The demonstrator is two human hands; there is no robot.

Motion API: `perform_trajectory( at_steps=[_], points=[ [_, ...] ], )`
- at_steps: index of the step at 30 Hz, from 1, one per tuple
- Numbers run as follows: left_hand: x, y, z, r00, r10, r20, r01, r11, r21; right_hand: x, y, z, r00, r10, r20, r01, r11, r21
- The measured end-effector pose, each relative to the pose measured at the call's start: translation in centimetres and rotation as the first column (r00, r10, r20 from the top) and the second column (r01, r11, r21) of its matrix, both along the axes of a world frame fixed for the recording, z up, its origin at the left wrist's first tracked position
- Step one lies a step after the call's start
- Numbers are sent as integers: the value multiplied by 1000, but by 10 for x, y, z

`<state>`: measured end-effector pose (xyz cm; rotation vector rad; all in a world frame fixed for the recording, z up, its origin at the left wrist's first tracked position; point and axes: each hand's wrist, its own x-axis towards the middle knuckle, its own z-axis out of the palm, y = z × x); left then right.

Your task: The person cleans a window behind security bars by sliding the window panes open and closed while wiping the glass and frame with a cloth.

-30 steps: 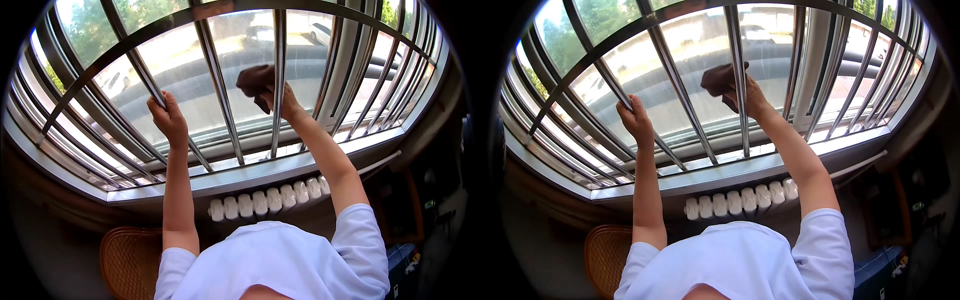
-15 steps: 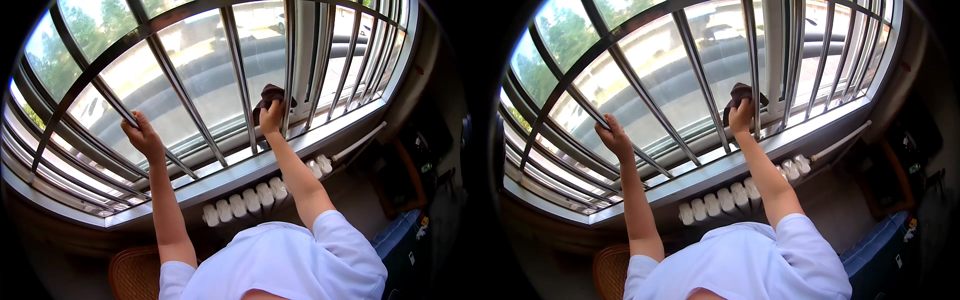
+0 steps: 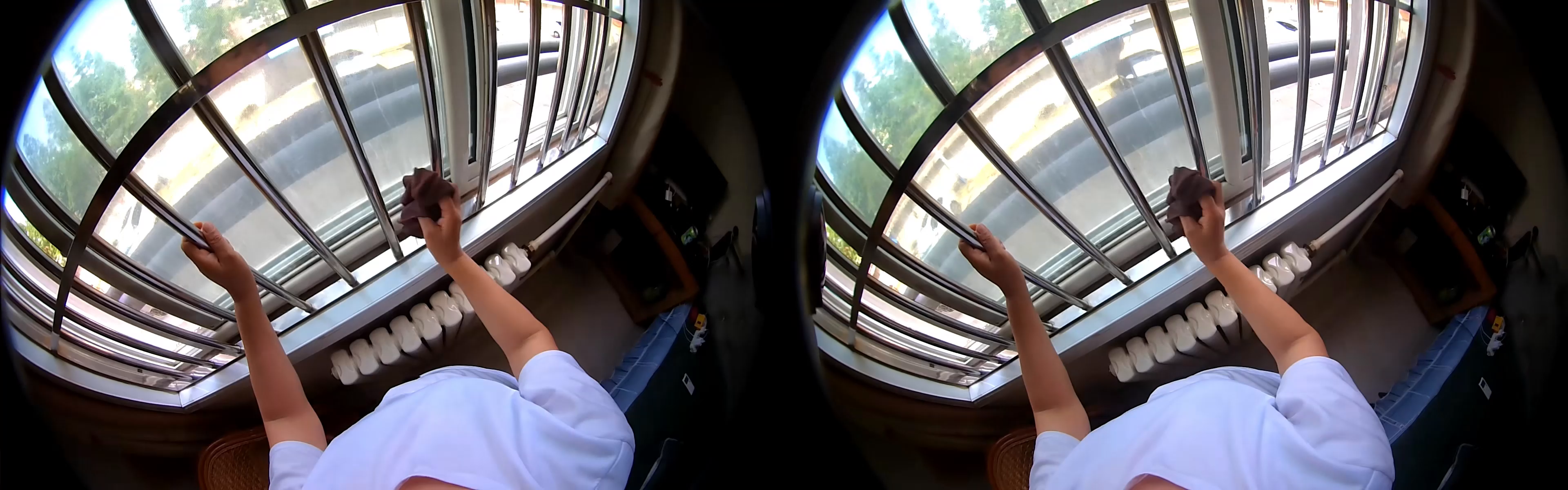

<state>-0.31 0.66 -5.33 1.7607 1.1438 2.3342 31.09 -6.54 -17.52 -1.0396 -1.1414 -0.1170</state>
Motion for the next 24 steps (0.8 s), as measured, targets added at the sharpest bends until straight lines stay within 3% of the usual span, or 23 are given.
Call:
perform_trajectory(
  at_steps=[1, 4, 6, 7, 8, 9, 11, 13, 14, 16, 19, 20, 22, 24],
  points=[
    [1, -2, 1, 1000, -7, 1, 7, 1000, -2, 9, -9, 6, 993, -118, 24, 114, 985, 128],
    [3, 0, 0, 999, 31, 8, -31, 999, -7, 41, -17, 13, 975, -212, -67, 220, 962, 159],
    [3, 0, -1, 997, 78, -8, -78, 997, 3, 72, 6, 12, 970, -203, 133, 192, 977, 92],
    [3, -1, -1, 998, 65, -2, -65, 998, -8, 80, 21, 23, 881, -345, 325, 317, 938, 138],
    [3, -2, 0, 999, 51, 7, -51, 999, -14, 88, 38, 36, 879, -335, 338, 278, 938, 208],
    [2, -1, -1, 999, 32, 8, -32, 999, -15, 92, 48, 67, 940, -138, 311, 78, 977, 197],
    [5, -5, 2, 1000, 20, 14, -19, 999, -30, 108, 89, 98, 855, -335, 396, 304, 942, 142],
    [6, -6, 0, 1000, 2, 25, -1, 999, -36, 114, 104, 130, 796, -434, 423, 334, 897, 291],
    [7, -7, 0, 999, 19, 32, -17, 998, -57, 113, 107, 127, 800, -431, 419, 330, 897, 292],
    [7, -9, 0, 999, 34, 33, -31, 996, -81, 107, 100, 94, 817, -400, 416, 457, 889, -42],
    [8, -2, -4, 991, 123, 50, -121, 991, -51, 99, 81, -26, 928, -259, 269, 280, 959, -45],
    [7, -1, -5, 990, 139, 32, -137, 990, -41, 100, 82, -73, 933, -291, 213, 319, 942, -109],
    [8, -4, -5, 988, 154, 6, -154, 987, -54, 95, 78, -67, 934, -320, 158, 346, 921, -179],
    [4, -2, -10, 986, 167, -16, -168, 985, -36, 104, 90, -14, 890, -377, 258, 358, 926, 119]
  ],
)
